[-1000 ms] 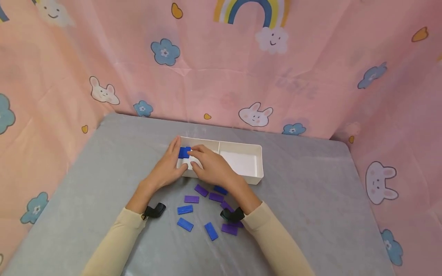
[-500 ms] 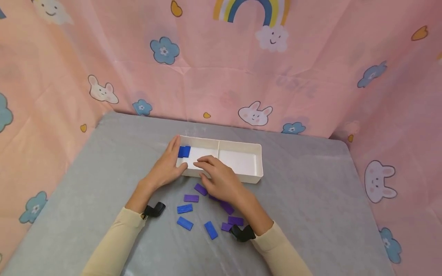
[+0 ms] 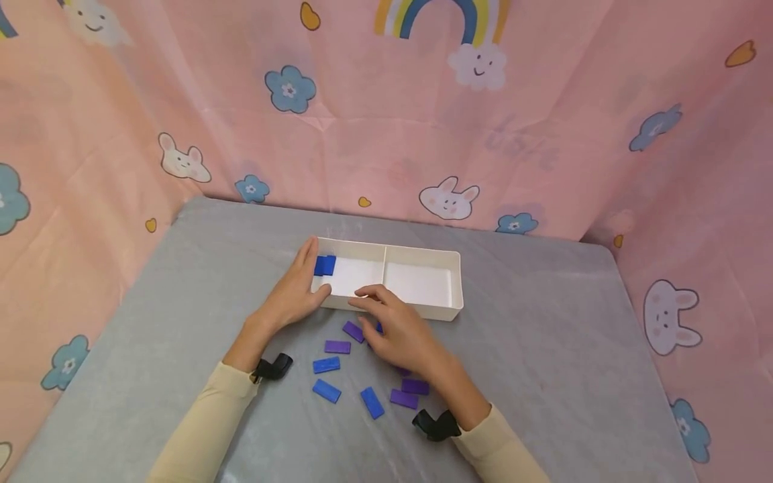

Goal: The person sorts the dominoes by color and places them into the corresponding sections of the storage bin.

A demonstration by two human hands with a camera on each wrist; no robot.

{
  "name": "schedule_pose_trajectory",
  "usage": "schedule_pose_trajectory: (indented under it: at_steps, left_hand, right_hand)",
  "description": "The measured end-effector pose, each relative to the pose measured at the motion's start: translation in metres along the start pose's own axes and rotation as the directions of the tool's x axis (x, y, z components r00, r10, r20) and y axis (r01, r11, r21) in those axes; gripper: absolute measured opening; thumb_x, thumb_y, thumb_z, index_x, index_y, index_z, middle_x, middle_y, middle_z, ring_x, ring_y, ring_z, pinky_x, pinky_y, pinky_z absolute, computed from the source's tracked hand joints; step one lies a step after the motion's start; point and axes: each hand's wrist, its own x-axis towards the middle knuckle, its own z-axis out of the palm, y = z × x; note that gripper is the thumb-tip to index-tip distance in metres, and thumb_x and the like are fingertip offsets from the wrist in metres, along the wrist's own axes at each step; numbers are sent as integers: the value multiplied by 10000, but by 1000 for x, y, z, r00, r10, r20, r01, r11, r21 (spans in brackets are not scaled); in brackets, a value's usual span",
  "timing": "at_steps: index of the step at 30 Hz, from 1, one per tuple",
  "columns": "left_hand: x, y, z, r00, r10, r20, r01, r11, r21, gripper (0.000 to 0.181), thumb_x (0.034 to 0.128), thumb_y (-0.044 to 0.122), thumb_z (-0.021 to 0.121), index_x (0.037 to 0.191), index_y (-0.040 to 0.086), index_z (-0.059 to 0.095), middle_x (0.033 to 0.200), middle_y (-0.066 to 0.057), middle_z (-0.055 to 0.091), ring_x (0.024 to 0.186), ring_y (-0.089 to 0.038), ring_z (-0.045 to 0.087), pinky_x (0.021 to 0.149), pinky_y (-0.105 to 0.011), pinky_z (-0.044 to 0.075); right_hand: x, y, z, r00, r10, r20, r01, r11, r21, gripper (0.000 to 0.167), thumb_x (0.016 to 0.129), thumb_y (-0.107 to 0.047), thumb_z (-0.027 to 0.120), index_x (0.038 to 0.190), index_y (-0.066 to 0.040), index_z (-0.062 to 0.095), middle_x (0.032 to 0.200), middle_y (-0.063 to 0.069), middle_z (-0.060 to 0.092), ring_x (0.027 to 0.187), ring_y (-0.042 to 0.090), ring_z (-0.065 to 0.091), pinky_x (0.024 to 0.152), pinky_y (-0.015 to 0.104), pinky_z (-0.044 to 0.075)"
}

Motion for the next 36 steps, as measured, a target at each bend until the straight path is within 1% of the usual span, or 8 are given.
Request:
schedule_pose_trajectory:
  at_steps: [4, 9, 14, 21, 25, 30, 36]
  left_hand:
    - [0, -1, 0, 1000, -3, 3, 3, 1000, 10, 1010, 961, 302, 639, 1684, 4, -2, 1768, -206, 31, 1641, -318, 89, 1315, -482, 161]
    - [-1, 0, -2, 1000, -8, 1, 8, 1000, 8, 1000, 967, 295, 633, 1686, 10, -1, 1770, -198, 28, 1640, -315, 102, 1314, -479, 165]
    - [-1, 0, -3, 1000, -8, 0, 8, 1000, 11, 996, 968, 299, 629, 1685, 7, 2, 1770, -199, 31, 1641, -311, 99, 1315, -473, 162]
    - [-1, 1, -1, 1000, -6, 7, 6, 1000, 1, 1002, 965, 305, 626, 1683, 3, -4, 1770, -201, 20, 1644, -309, 77, 1317, -479, 148]
    - [-2, 1, -1, 1000, -14, 18, 14, 1000, 2, 998, 968, 314, 617, 1684, 8, -8, 1774, -186, 7, 1645, -301, 72, 1318, -472, 141]
    - [-1, 2, -2, 1000, -12, 11, 12, 1000, -2, 993, 968, 313, 613, 1684, 7, -3, 1772, -195, 17, 1646, -302, 71, 1319, -474, 140]
    - [-1, 1, -1, 1000, -7, 9, 7, 1000, 7, 989, 970, 318, 604, 1683, 4, -6, 1770, -203, 20, 1646, -301, 69, 1320, -466, 136]
  right_hand:
    - [-8, 3, 5, 999, 28, 23, -28, 1000, 10, 416, 950, -38, 733, 1364, -64, 703, 1352, 90, 647, 1148, 223, 684, 921, 415, 600]
    - [-15, 10, 10, 998, 50, 36, -49, 999, -20, 387, 958, -46, 724, 1345, -55, 708, 1356, 71, 660, 1225, 251, 669, 1000, 461, 577]
    - [-23, 16, 11, 996, 64, 55, -61, 997, -57, 369, 969, -64, 718, 1337, -47, 712, 1365, 84, 669, 1282, 289, 640, 1075, 496, 530]
    - [-31, 23, 13, 993, 86, 75, -78, 991, -110, 333, 961, -49, 718, 1294, -32, 730, 1345, 108, 677, 1268, 292, 645, 1067, 492, 535]
    - [-35, 25, 12, 989, 107, 101, -94, 988, -126, 322, 954, -20, 704, 1273, -29, 746, 1356, 129, 679, 1294, 308, 634, 1089, 494, 522]
    - [-38, 27, 12, 981, 134, 138, -111, 980, -162, 322, 951, 0, 699, 1264, -40, 761, 1363, 136, 686, 1310, 322, 627, 1104, 505, 510]
    - [-37, 28, 10, 976, 139, 168, -112, 980, -164, 311, 949, 13, 697, 1247, -36, 771, 1320, 132, 704, 1287, 326, 637, 1093, 514, 516]
